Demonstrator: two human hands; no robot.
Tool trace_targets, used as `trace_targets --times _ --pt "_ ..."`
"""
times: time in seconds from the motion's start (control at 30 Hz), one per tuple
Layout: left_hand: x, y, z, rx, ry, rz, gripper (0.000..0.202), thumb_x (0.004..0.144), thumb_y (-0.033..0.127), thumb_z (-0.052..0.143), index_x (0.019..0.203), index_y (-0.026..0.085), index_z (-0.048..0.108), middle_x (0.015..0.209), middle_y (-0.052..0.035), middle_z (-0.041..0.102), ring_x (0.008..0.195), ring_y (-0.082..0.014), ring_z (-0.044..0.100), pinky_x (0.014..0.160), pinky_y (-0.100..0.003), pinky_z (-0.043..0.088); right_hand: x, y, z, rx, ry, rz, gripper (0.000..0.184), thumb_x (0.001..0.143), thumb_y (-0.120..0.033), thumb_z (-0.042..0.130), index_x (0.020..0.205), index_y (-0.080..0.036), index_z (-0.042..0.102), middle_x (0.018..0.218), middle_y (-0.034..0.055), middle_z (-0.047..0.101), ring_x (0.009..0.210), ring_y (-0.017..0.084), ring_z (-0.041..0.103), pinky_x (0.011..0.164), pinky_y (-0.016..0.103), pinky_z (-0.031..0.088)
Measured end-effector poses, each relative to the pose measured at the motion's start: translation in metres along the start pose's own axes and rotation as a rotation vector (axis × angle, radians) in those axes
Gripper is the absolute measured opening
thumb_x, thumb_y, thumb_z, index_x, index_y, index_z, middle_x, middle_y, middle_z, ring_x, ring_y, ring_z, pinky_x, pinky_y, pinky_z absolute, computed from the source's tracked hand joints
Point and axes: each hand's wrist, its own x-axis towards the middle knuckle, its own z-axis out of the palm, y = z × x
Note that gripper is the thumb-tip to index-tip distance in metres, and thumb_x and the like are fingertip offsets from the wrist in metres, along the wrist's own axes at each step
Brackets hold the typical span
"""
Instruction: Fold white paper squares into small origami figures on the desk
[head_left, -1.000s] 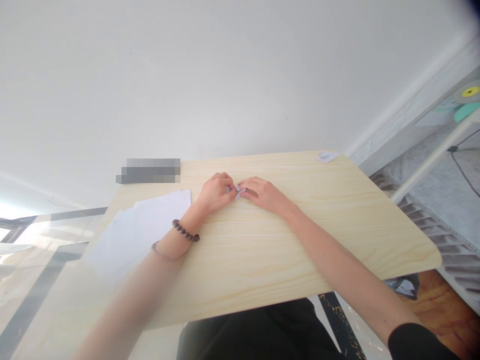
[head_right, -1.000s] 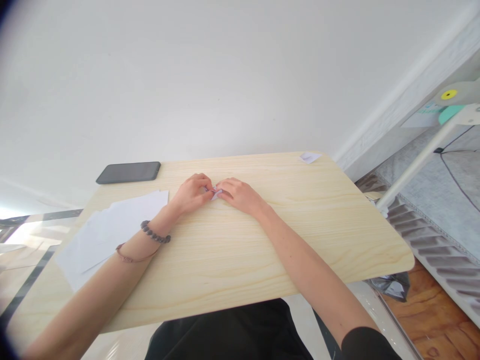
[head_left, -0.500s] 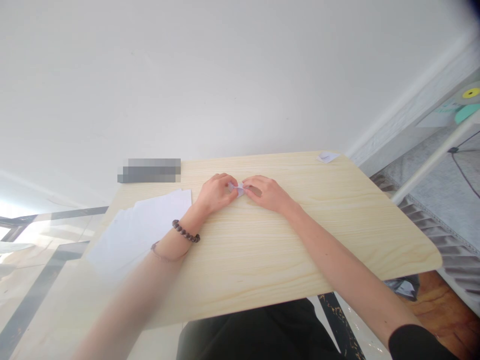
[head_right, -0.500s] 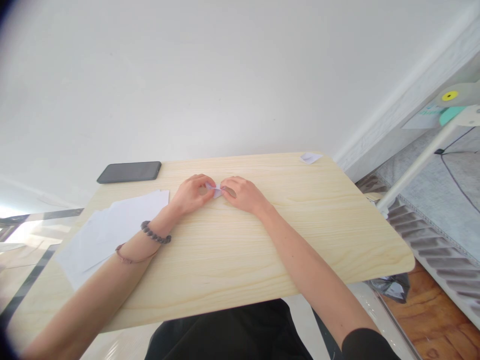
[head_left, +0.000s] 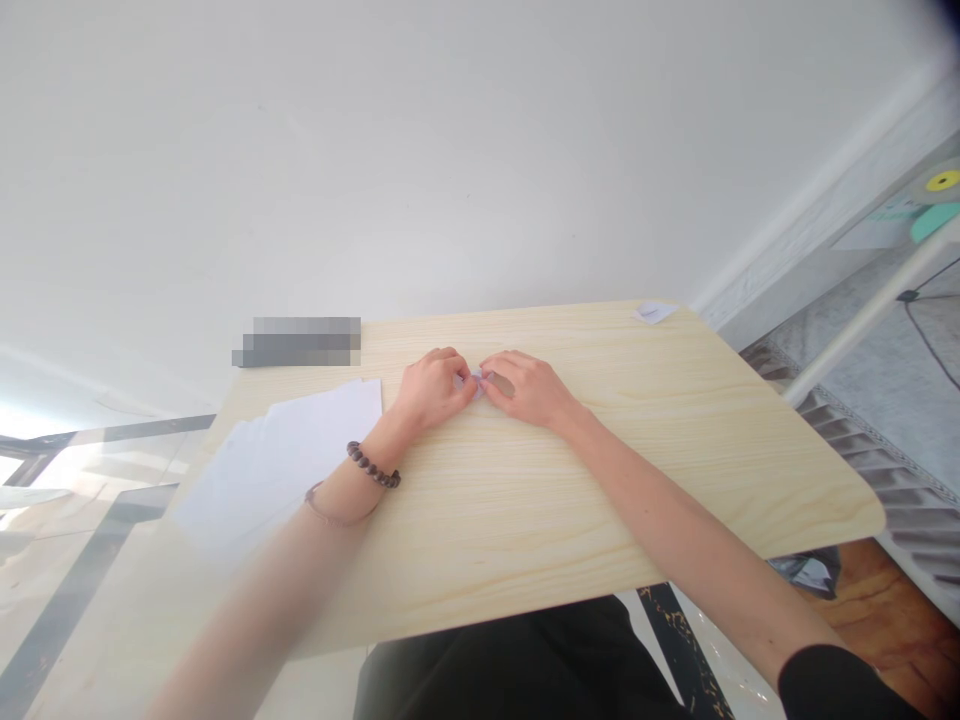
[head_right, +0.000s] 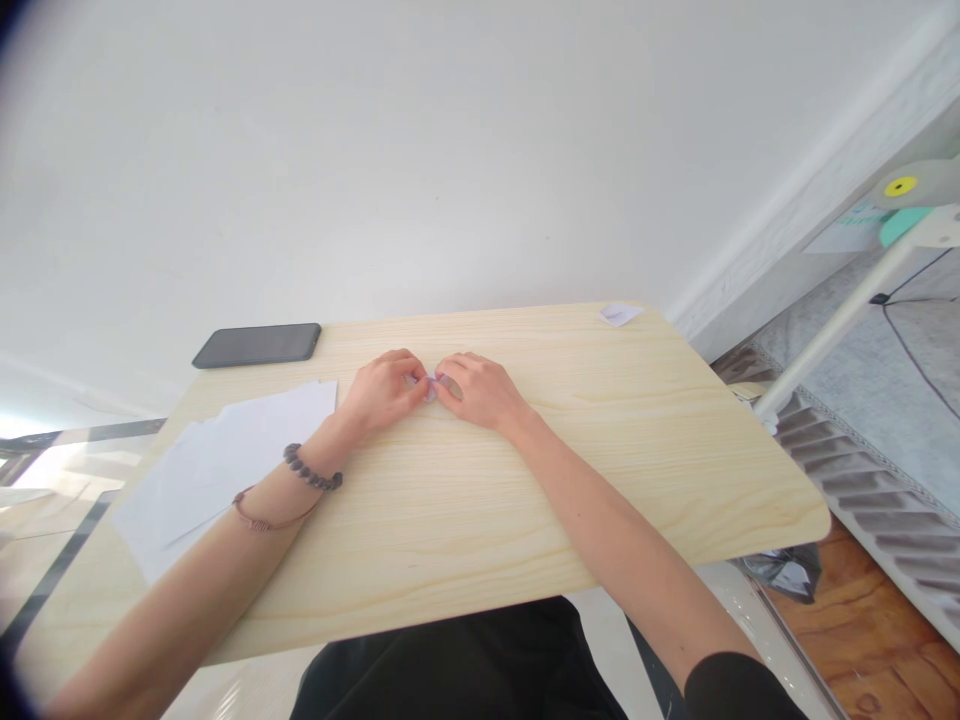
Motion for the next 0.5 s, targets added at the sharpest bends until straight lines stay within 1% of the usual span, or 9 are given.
trace_targets --times 0.07,0.13,0.27,0.33,0.5 --pt "-0.0001 -0.0001 0.0003 0.022 -0.01 -0.021 0.021 0.077 0.032 0.044 0.069 0.019 0.058 0.083 -0.004 0.058 0.079 -0.019 0.054 0.063 -0.029 0.041 0.0001 -0.0006 -0.0007 0.005 -0.016 -0.008 0.018 0.082 -0.028 0.045 0.092 -0.019 0.058 0.095 0.0048 0.063 0.09 0.018 0.055 0.079 0.031 0.043" --pt "-0.0007 0.0002 0.0008 0.034 -0.014 -0.021 0.021 0.077 0.032 0.043 0.072 0.019 0.058 0.083 -0.0041 0.057 0.078 -0.0188 0.054 0.061 -0.028 0.04 0.0 -0.0006 -0.0012 0.014 -0.026 -0.005 0.018 0.082 -0.027 0.045 0.093 -0.019 0.057 0.094 0.0049 0.063 0.09 0.018 0.055 0.079 0.031 0.043" --pt "-0.0019 0.0007 0.0015 0.019 -0.001 0.0 0.021 0.077 0.033 0.045 0.086 0.022 0.059 0.087 -0.0036 0.056 0.082 -0.0193 0.054 0.063 -0.028 0.04 -0.0005 0.0003 -0.0011 0.034 -0.035 0.011 0.017 0.081 -0.025 0.047 0.093 -0.02 0.056 0.092 0.004 0.063 0.088 0.018 0.054 0.078 0.031 0.042" --pt "-0.0019 0.0003 0.0016 -0.001 -0.008 0.005 0.023 0.078 0.034 0.044 0.09 0.023 0.06 0.09 -0.0037 0.056 0.084 -0.0195 0.054 0.065 -0.029 0.041 -0.0008 0.0007 -0.0008 0.039 -0.033 0.021 0.016 0.08 -0.026 0.047 0.092 -0.02 0.056 0.091 0.0038 0.063 0.087 0.018 0.054 0.077 0.03 0.043" --pt "0.0005 -0.003 0.0036 -0.075 -0.027 -0.013 0.023 0.078 0.036 0.044 0.083 0.022 0.063 0.092 -0.0035 0.058 0.086 -0.0194 0.054 0.069 -0.029 0.042 -0.0004 0.0018 -0.0005 0.043 -0.032 0.007 0.017 0.081 -0.026 0.046 0.092 -0.019 0.058 0.092 0.0046 0.063 0.089 0.018 0.054 0.078 0.031 0.043"
